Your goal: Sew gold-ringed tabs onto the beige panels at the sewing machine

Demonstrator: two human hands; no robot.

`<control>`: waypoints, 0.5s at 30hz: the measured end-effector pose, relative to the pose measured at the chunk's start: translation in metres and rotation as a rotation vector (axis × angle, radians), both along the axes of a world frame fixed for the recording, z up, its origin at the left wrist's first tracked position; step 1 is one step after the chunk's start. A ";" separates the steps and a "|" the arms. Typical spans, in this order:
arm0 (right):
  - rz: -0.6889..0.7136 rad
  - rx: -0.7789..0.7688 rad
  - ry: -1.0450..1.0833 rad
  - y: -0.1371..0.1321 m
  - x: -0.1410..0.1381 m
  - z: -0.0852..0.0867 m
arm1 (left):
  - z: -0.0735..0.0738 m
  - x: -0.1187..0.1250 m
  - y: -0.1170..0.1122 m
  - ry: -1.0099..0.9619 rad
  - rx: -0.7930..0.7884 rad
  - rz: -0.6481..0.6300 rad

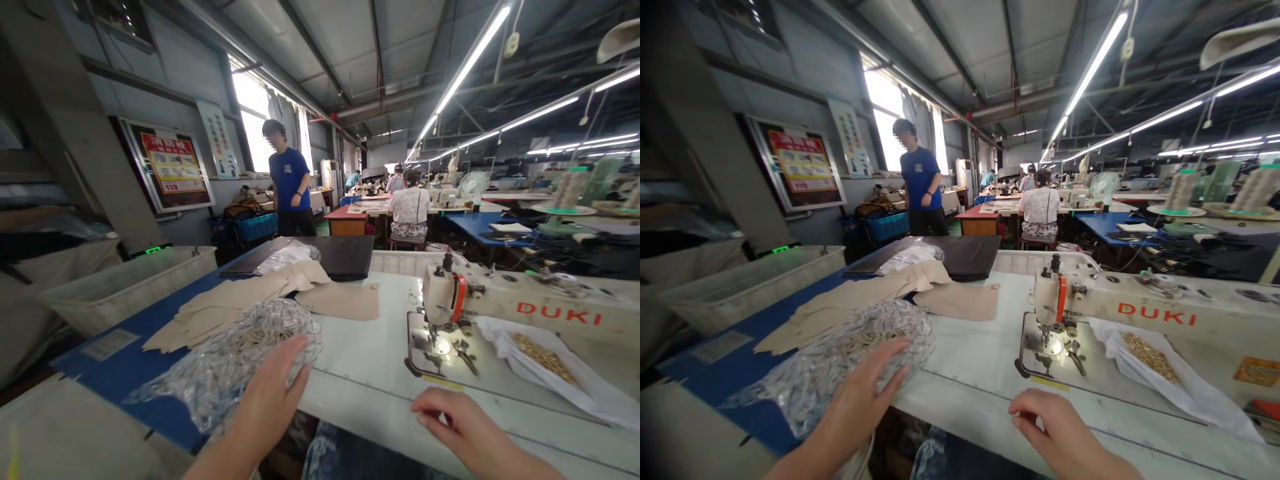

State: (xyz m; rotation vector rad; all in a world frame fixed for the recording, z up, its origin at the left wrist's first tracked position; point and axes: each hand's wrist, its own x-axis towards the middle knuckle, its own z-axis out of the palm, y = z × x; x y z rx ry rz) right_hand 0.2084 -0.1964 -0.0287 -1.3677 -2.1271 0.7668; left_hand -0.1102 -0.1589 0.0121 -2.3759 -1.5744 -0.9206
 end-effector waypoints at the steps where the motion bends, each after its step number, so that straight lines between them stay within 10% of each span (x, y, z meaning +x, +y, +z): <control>1: 0.001 0.005 0.009 0.007 -0.002 0.000 | 0.007 0.007 0.013 0.003 -0.029 0.040; 7: -0.009 0.053 -0.062 0.056 -0.024 0.003 | 0.023 0.058 0.082 0.235 -0.245 0.146; 11: 0.008 0.082 -0.112 0.081 -0.039 0.003 | 0.002 0.064 0.063 0.319 -0.376 -0.010; 15: 0.007 0.104 -0.095 0.093 -0.045 -0.019 | -0.032 0.020 0.032 0.160 -0.388 -0.403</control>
